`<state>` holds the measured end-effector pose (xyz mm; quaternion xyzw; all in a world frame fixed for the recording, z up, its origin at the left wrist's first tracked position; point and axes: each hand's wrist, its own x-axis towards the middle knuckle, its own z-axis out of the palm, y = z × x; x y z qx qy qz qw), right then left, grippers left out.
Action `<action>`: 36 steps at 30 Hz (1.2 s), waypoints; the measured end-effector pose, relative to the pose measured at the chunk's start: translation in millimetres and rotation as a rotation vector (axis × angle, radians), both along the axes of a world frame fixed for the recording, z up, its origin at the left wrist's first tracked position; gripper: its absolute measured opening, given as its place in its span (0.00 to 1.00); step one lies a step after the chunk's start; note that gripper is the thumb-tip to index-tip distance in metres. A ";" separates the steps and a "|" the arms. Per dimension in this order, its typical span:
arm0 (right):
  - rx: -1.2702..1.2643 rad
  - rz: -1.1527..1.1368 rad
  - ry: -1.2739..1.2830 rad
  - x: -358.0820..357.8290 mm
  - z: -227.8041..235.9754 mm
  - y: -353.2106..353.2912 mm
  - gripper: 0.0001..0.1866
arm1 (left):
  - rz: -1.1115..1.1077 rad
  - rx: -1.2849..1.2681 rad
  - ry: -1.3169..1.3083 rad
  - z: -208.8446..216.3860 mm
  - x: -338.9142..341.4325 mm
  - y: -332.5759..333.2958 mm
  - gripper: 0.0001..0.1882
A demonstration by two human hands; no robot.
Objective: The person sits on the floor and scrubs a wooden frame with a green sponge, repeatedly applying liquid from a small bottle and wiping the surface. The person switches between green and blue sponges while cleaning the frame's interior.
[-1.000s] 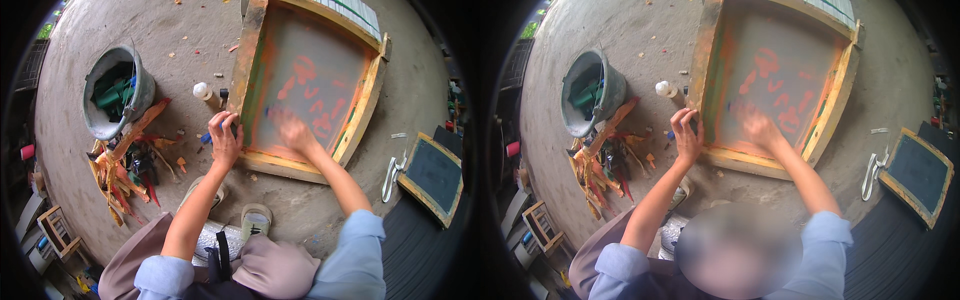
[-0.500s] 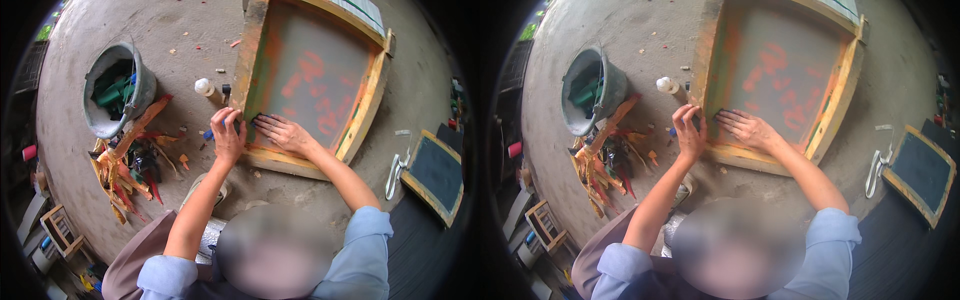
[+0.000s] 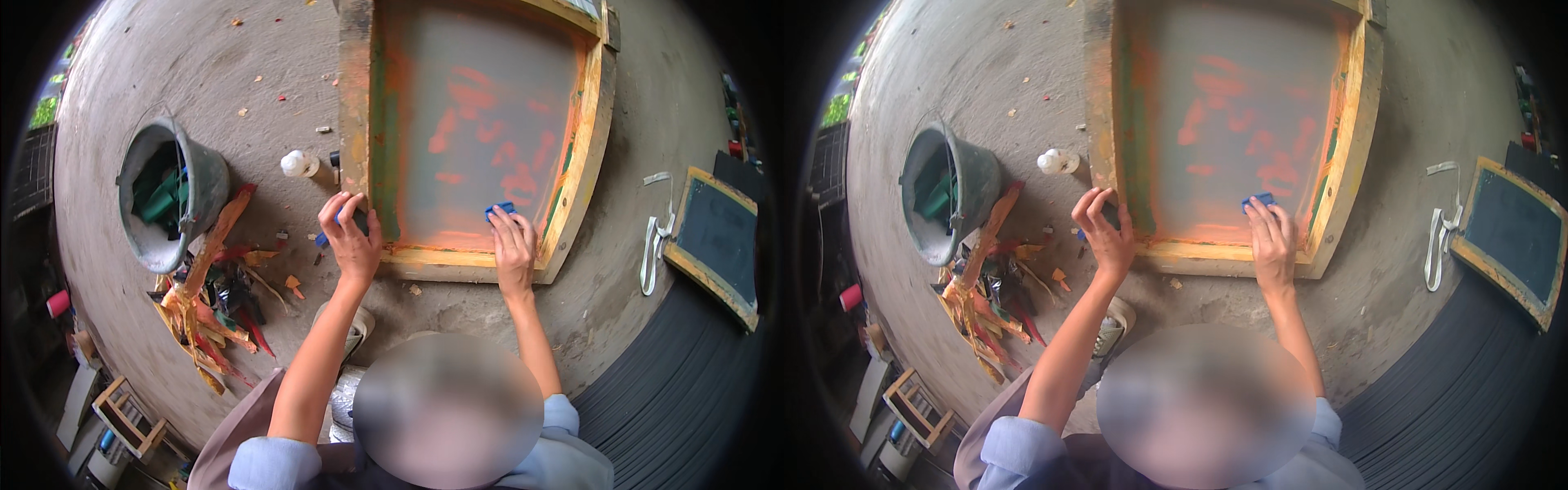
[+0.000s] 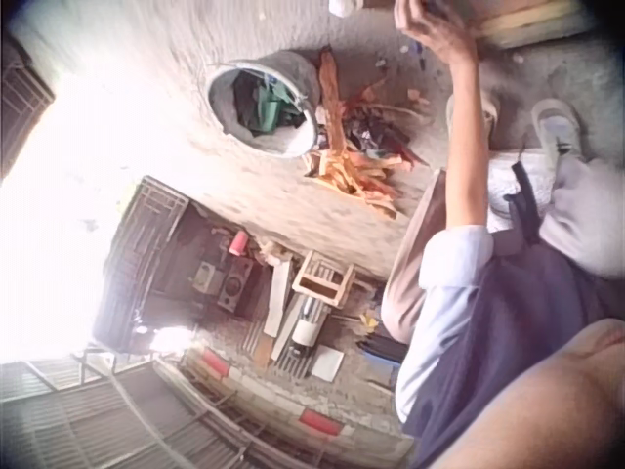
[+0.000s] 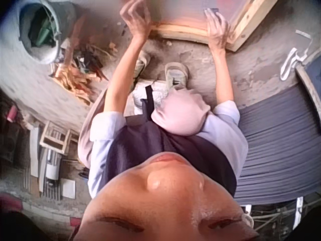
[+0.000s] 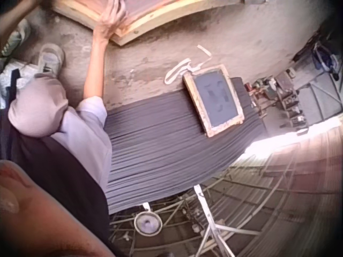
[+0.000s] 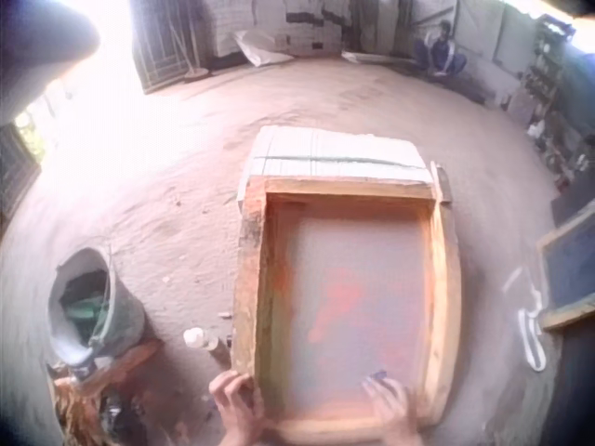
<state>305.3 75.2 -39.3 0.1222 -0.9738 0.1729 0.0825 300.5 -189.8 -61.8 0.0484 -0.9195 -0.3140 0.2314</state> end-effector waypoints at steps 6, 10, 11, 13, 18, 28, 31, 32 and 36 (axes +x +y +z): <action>-0.331 -0.275 -0.060 -6.2 -16.5 -34.7 0.07 | -0.006 -0.053 -0.013 3.2 1.6 -0.2 0.24; -0.357 0.052 0.019 -12.8 -17.7 -120.8 0.08 | -0.012 -0.040 0.004 5.2 -5.5 8.9 0.23; -0.387 0.117 -0.094 -10.2 -12.8 -134.0 0.09 | -0.008 -0.043 -0.001 4.7 -4.5 6.4 0.23; -0.288 0.148 -0.087 -14.7 -17.9 -112.4 0.10 | -0.018 -0.040 -0.002 5.0 -5.0 4.9 0.23; -0.155 -0.275 -0.094 -8.2 -14.7 17.3 0.10 | 0.007 -0.031 -0.004 4.7 -1.1 -1.2 0.23; -0.344 0.126 -0.099 -5.9 -9.9 -121.5 0.08 | -0.019 -0.040 0.021 2.9 -3.7 2.4 0.23; -0.198 0.044 -0.128 -0.8 -18.1 -67.1 0.06 | -0.022 -0.041 0.018 3.2 -2.6 -3.1 0.22; -0.108 0.017 -0.102 -1.5 -12.8 -39.4 0.07 | -0.016 -0.045 0.009 4.6 -1.3 -4.7 0.22; -0.118 -0.280 -0.123 0.4 -2.1 16.6 0.06 | -0.005 -0.050 -0.014 2.4 1.0 -6.0 0.22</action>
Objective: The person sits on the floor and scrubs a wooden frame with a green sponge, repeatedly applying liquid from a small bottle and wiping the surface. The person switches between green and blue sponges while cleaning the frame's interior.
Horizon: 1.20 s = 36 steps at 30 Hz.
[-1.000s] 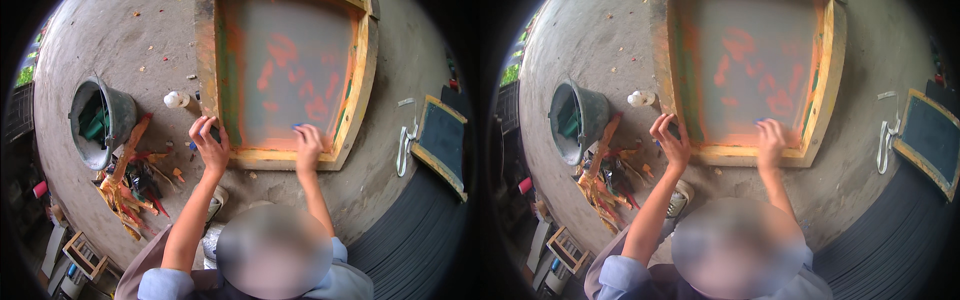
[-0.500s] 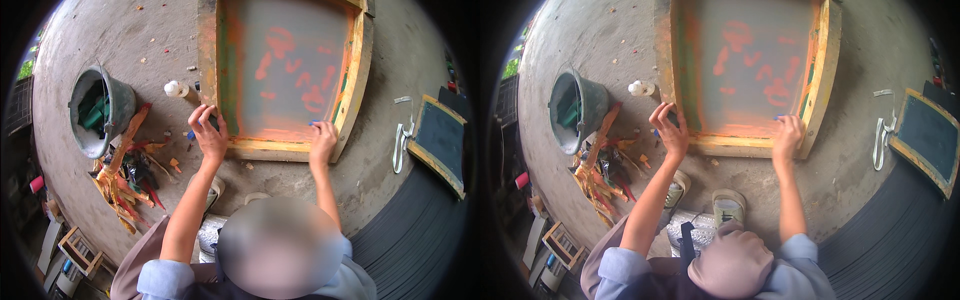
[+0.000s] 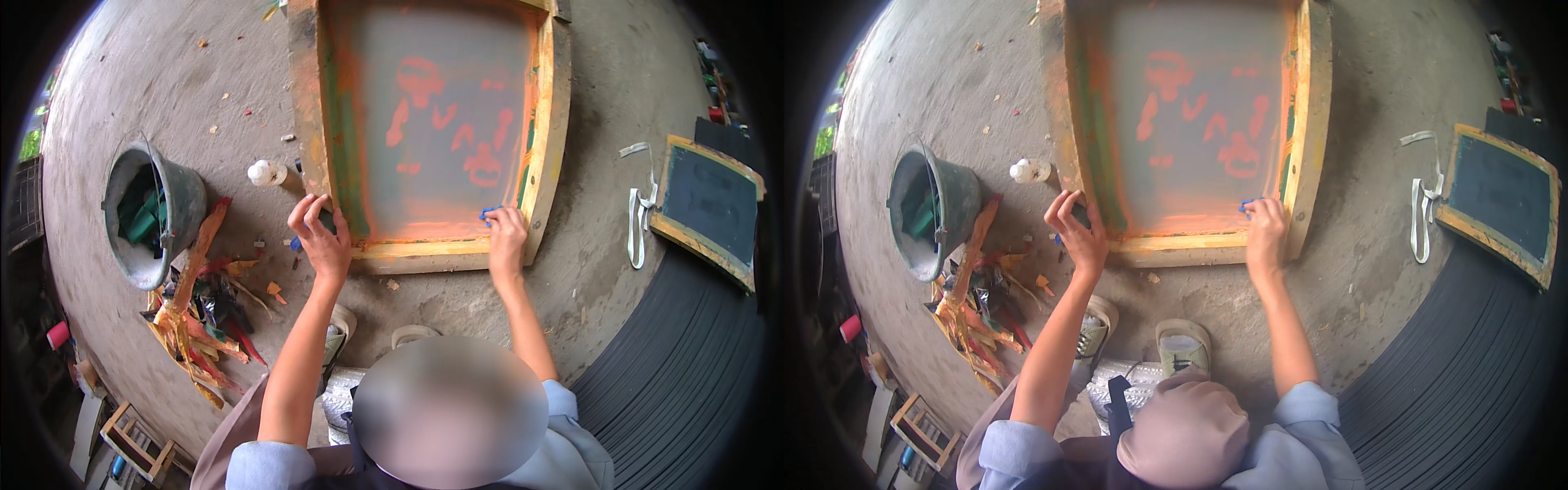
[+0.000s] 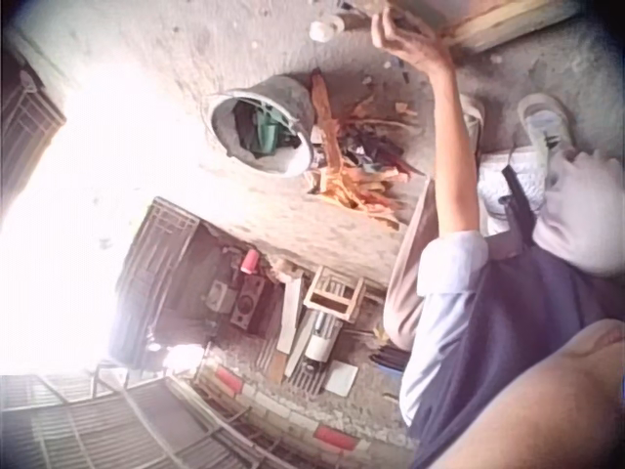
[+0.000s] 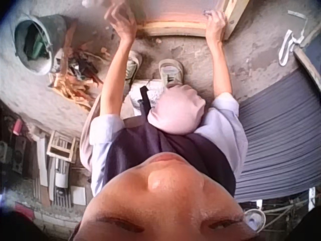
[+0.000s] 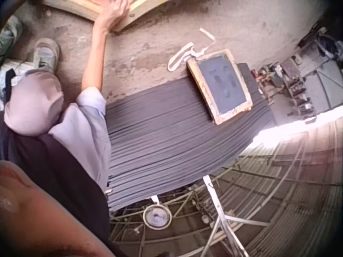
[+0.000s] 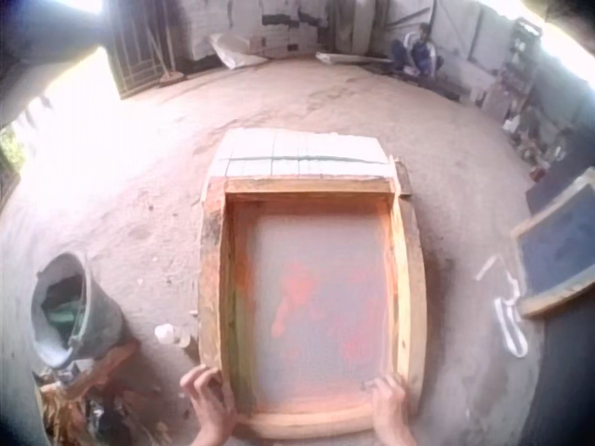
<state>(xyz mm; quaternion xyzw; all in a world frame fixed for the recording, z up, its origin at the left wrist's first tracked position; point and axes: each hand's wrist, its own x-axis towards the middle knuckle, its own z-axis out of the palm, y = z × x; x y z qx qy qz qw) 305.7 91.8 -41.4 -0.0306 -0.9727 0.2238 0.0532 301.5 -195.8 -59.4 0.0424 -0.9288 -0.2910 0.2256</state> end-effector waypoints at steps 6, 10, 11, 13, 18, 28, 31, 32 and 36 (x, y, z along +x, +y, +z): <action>-0.075 0.100 0.084 17.4 -10.7 -43.5 0.07 | -0.012 -0.011 -0.009 2.6 -0.4 4.7 0.22; 0.008 0.156 0.145 -24.3 -22.4 -8.1 0.08 | -0.014 -0.004 -0.021 3.2 -1.2 7.1 0.21; 0.043 0.117 0.193 -54.1 -20.0 5.3 0.09 | -0.018 -0.009 -0.022 5.1 -2.0 10.6 0.21; -0.030 0.081 0.307 -117.0 16.7 6.2 0.11 | -0.012 -0.022 -0.021 5.0 -0.5 7.9 0.21; -0.066 0.028 0.284 -149.5 27.8 9.6 0.12 | -0.013 -0.015 -0.008 5.9 -4.0 8.6 0.21; -0.007 0.067 0.132 -24.3 -17.2 20.9 0.06 | 0.006 0.010 -0.009 2.3 -0.1 8.5 0.22; -0.035 0.035 0.313 -132.5 25.4 -2.9 0.06 | 0.009 -0.017 0.004 2.9 1.9 -0.6 0.23; 0.028 0.032 0.377 -168.6 33.9 5.2 0.06 | -0.008 0.018 0.000 2.1 -1.8 7.0 0.22; -0.064 0.018 0.403 -211.1 47.1 12.8 0.08 | -0.024 0.075 -0.023 1.1 -0.8 14.3 0.21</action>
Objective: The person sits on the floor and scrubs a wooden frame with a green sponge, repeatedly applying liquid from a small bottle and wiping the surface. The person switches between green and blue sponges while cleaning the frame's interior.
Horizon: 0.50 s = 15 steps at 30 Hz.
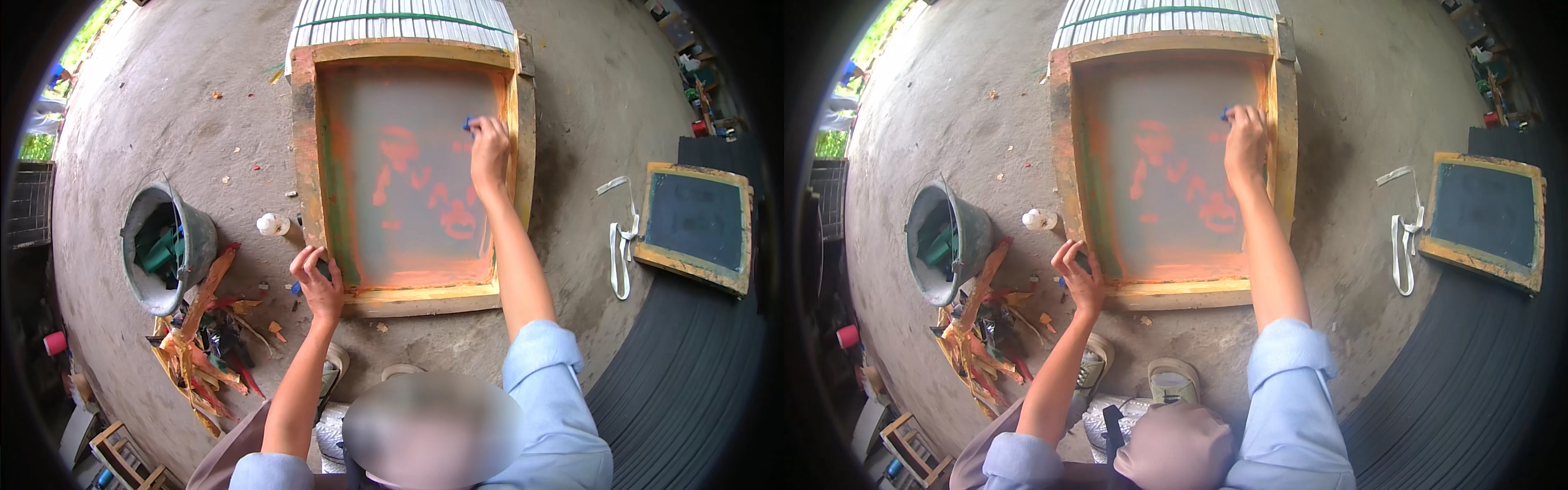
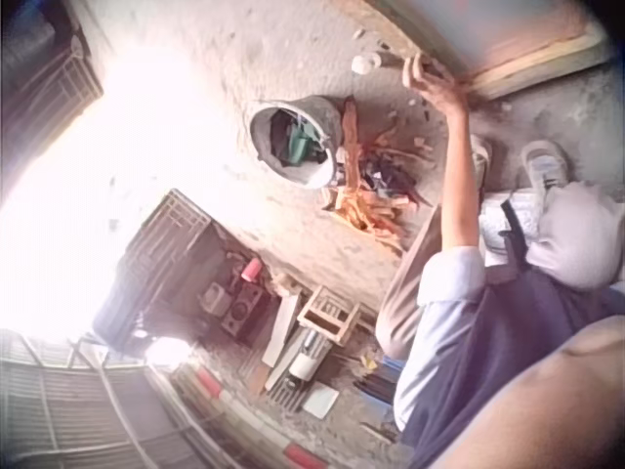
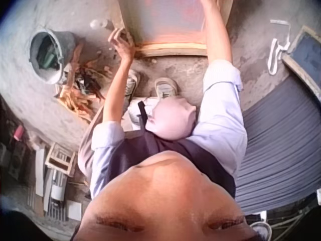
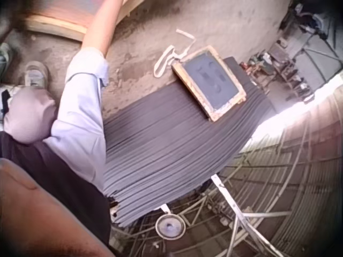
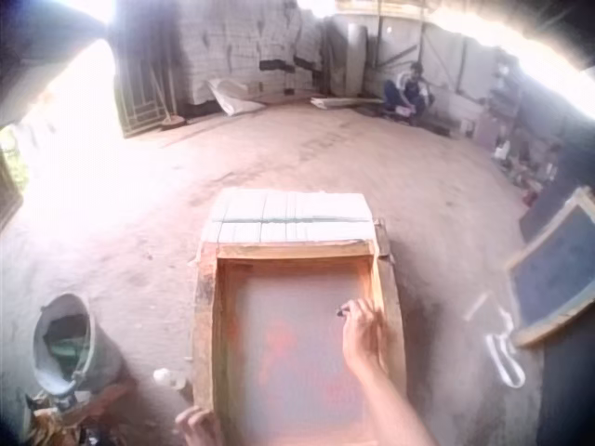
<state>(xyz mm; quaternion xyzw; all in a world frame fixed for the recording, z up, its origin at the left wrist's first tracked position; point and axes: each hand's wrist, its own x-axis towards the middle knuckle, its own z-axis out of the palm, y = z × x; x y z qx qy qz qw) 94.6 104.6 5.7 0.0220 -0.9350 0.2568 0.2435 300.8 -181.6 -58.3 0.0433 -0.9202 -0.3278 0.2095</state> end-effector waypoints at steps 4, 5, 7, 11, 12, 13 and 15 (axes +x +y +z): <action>-0.010 0.075 -0.140 101.6 -41.7 -13.4 0.05 | 0.029 -0.021 0.015 -1.1 0.6 -11.4 0.21; -0.012 0.092 -0.168 138.6 -55.2 -11.0 0.05 | 0.031 -0.026 0.012 1.1 -0.8 -6.4 0.21; -0.062 0.099 -0.326 200.4 -64.9 -22.8 0.05 | 0.042 -0.046 0.007 4.2 0.6 -10.4 0.22; -0.048 0.076 -0.319 177.9 -67.0 -17.1 0.08 | 0.033 -0.027 0.019 3.0 0.1 -9.2 0.22; -0.015 0.075 -0.263 145.7 -53.7 -20.2 0.09 | 0.038 -0.038 0.019 4.2 1.3 -11.6 0.22; 0.021 0.014 -0.130 111.0 -46.7 -15.0 0.10 | 0.022 -0.006 0.012 3.2 0.8 -5.9 0.21; -0.105 0.010 -0.080 31.4 -8.1 -26.1 0.07 | 0.004 0.011 0.001 4.3 3.1 -6.5 0.20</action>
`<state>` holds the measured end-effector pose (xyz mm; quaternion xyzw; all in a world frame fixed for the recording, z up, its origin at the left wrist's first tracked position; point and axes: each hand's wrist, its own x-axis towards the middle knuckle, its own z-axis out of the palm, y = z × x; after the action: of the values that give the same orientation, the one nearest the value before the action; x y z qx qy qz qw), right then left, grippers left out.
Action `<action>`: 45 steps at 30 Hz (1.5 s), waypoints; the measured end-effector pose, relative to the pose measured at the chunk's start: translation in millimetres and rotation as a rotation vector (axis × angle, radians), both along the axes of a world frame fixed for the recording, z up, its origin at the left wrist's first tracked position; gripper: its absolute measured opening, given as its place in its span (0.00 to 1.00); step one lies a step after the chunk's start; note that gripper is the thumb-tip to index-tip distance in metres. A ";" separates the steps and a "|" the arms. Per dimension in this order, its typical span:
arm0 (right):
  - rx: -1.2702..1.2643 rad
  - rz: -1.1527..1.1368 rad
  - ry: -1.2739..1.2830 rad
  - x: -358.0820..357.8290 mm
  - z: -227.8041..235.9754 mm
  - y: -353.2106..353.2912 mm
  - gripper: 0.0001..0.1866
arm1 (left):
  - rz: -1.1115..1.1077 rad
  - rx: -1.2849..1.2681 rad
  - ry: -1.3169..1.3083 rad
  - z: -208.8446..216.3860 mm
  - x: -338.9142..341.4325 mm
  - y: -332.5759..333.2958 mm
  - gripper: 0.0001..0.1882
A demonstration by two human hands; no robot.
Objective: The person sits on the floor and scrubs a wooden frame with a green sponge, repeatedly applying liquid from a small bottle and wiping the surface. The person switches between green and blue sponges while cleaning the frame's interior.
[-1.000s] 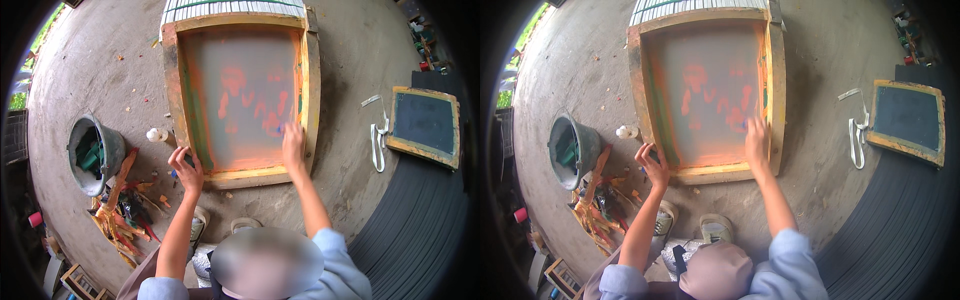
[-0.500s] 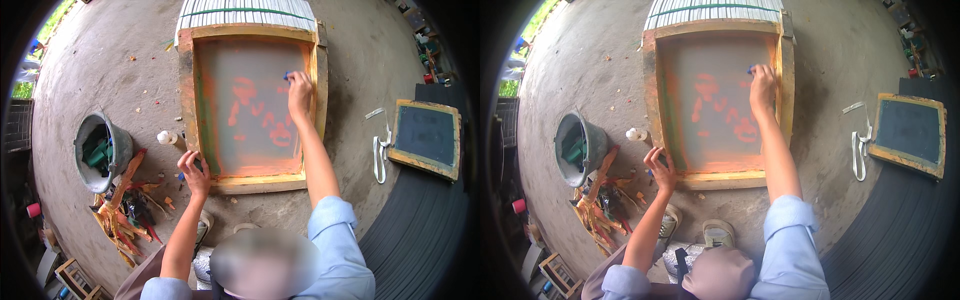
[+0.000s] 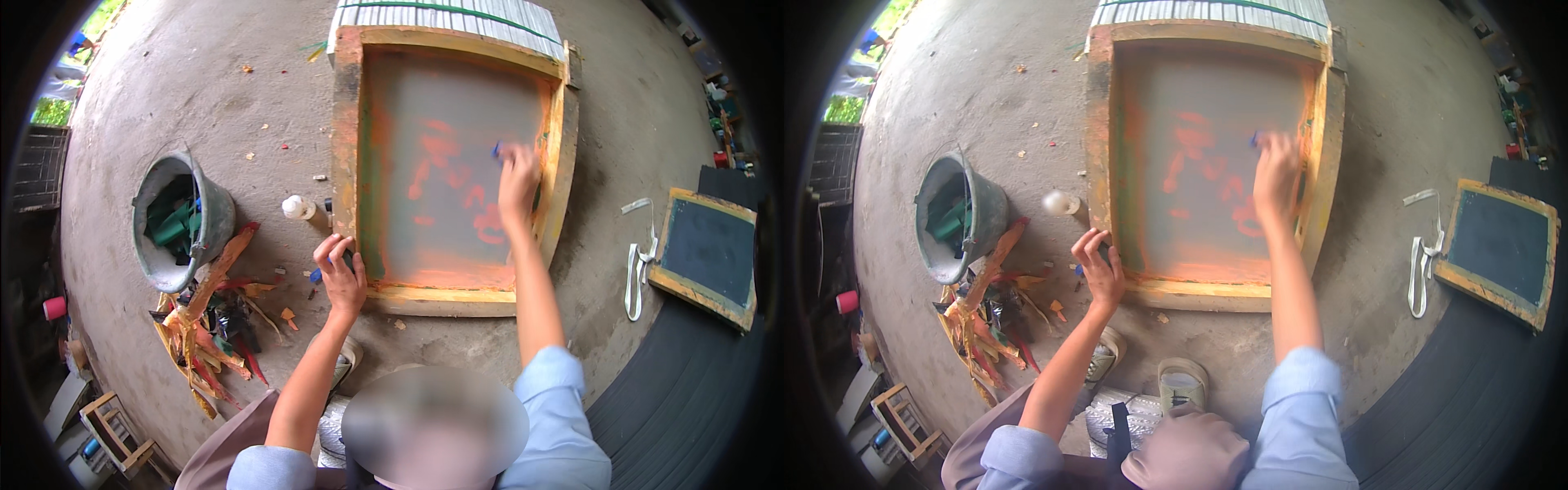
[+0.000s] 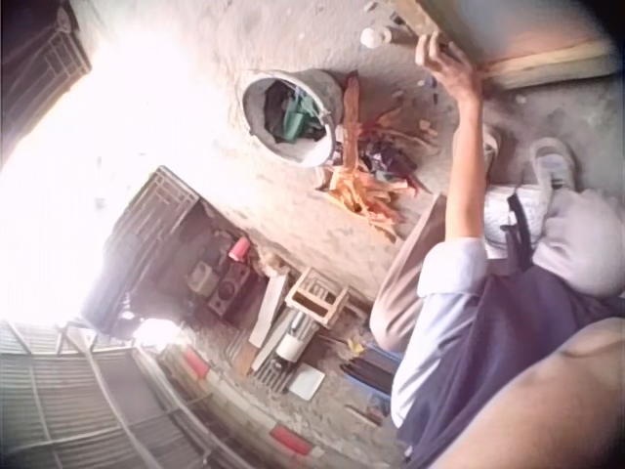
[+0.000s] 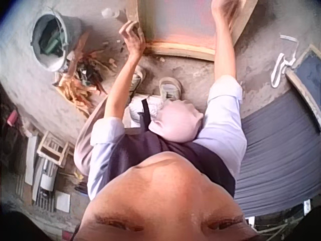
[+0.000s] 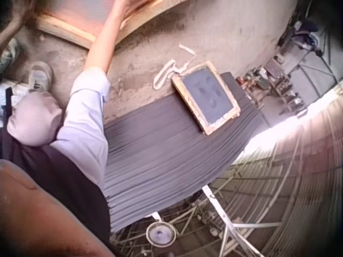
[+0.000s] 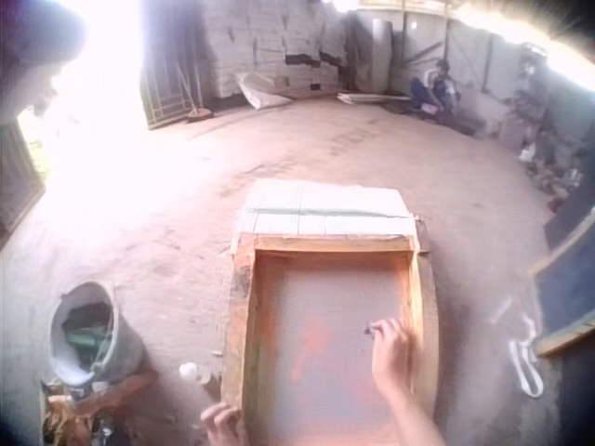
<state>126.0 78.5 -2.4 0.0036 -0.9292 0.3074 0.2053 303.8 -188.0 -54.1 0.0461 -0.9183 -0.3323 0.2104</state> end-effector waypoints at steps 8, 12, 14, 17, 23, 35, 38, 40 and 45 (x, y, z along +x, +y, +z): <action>0.130 0.216 -0.055 70.4 -33.7 -62.9 0.08 | -0.024 0.103 0.001 7.6 0.6 -5.5 0.23; -0.135 0.404 -0.400 140.2 -38.4 -92.0 0.06 | -0.052 0.233 -0.077 21.1 9.2 -10.8 0.26; -0.290 0.397 -0.551 155.9 -18.3 -106.8 0.08 | -0.055 0.227 -0.127 30.6 17.9 -16.6 0.31; -0.441 0.396 -0.666 177.1 -4.1 -126.7 0.09 | -0.047 0.315 -0.327 28.9 23.5 -34.0 0.34; -0.306 0.419 -0.501 165.3 14.0 -138.1 0.18 | -0.024 0.523 -0.232 54.2 15.5 -51.5 0.16; -1.356 0.308 -0.784 95.3 13.5 -144.4 0.12 | 0.244 0.239 -0.011 67.3 -41.8 -60.4 0.24; -1.423 0.224 -0.793 90.6 9.2 -145.3 0.14 | 0.310 0.218 -0.042 38.1 -57.1 -71.3 0.24; -1.471 0.187 -0.813 91.0 9.4 -147.8 0.14 | 0.294 0.270 -0.145 18.7 -55.9 -82.5 0.24; -1.551 0.170 -0.791 95.6 8.4 -132.4 0.13 | 0.341 0.320 -0.161 12.4 -54.4 -86.7 0.21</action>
<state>221.6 -53.8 6.0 -0.1747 -0.4579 0.8457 -0.2110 249.4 -274.8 -41.6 0.2596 -0.8467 -0.4283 0.1796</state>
